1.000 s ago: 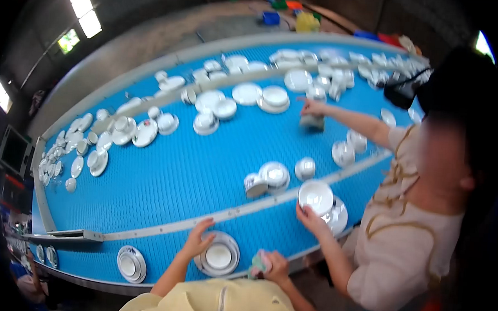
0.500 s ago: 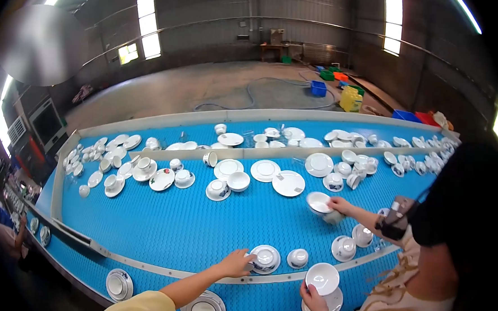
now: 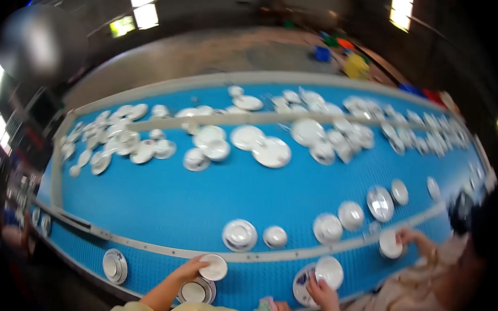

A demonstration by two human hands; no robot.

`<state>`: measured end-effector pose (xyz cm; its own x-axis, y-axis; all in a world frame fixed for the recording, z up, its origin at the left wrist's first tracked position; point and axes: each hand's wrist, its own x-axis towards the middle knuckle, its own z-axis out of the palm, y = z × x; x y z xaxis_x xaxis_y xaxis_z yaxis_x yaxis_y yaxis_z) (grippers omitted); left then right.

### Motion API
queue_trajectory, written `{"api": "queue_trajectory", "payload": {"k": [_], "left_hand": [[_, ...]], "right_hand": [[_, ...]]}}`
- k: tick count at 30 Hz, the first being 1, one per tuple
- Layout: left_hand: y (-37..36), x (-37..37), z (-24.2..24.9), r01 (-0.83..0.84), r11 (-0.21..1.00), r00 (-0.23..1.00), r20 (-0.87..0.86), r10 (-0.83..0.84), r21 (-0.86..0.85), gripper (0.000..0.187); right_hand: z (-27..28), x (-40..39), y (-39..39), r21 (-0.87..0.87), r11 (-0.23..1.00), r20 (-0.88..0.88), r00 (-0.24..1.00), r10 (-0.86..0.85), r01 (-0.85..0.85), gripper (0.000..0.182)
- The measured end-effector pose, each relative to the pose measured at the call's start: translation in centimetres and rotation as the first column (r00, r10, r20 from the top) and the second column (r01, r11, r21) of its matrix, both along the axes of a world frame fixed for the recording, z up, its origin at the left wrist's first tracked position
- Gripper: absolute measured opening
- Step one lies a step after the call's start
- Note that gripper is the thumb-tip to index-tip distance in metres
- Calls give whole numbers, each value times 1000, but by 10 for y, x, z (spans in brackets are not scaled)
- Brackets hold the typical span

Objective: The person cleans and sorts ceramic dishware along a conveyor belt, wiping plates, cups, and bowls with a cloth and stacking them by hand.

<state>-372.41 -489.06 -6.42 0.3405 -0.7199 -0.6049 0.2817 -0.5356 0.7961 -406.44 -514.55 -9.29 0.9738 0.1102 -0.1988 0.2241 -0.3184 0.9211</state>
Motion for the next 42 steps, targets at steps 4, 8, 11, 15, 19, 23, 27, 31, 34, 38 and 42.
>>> {"api": "queue_trajectory", "payload": {"k": [4,8,11,15,19,23,27,31,34,38,42], "left_hand": [[-12,-34,-2,-373,891,665,-744,62,-258,54],[-44,-76,6,-244,919,628,-773,-93,-310,59],[-57,-108,1,-180,971,789,-612,46,-158,60],[-86,-141,-1,-67,965,903,-426,-50,-255,50],[-106,-165,8,76,965,936,-315,-155,-251,52],[-131,-179,0,299,905,934,-102,-343,-304,61],[-157,-220,16,11,930,1000,29,0,-368,78],[-172,-243,46,173,798,763,591,262,-578,84],[-209,-254,52,302,727,638,698,327,-617,78],[-220,-241,43,-182,752,978,-36,206,-634,58],[-259,-253,2,-70,849,980,121,155,-524,37]], "right_hand": [[-30,27,110,768,-36,331,444,-833,-639,23],[-16,9,97,767,-75,307,467,-829,-638,34],[-12,-2,79,734,18,417,429,-802,-679,33],[8,-27,55,782,-145,178,441,-880,-606,32],[39,-20,45,519,-555,-5,646,-763,-650,41],[69,9,33,809,-549,-148,830,-537,-211,36],[61,20,-6,888,-166,251,754,-607,-429,29],[19,18,-8,566,-539,43,675,-736,-624,17],[42,8,-8,-437,-628,-550,744,-379,-644,13],[35,-43,-40,32,-989,-426,893,-146,-146,10],[49,-117,-95,393,-889,-290,886,-361,-234,10]]}}
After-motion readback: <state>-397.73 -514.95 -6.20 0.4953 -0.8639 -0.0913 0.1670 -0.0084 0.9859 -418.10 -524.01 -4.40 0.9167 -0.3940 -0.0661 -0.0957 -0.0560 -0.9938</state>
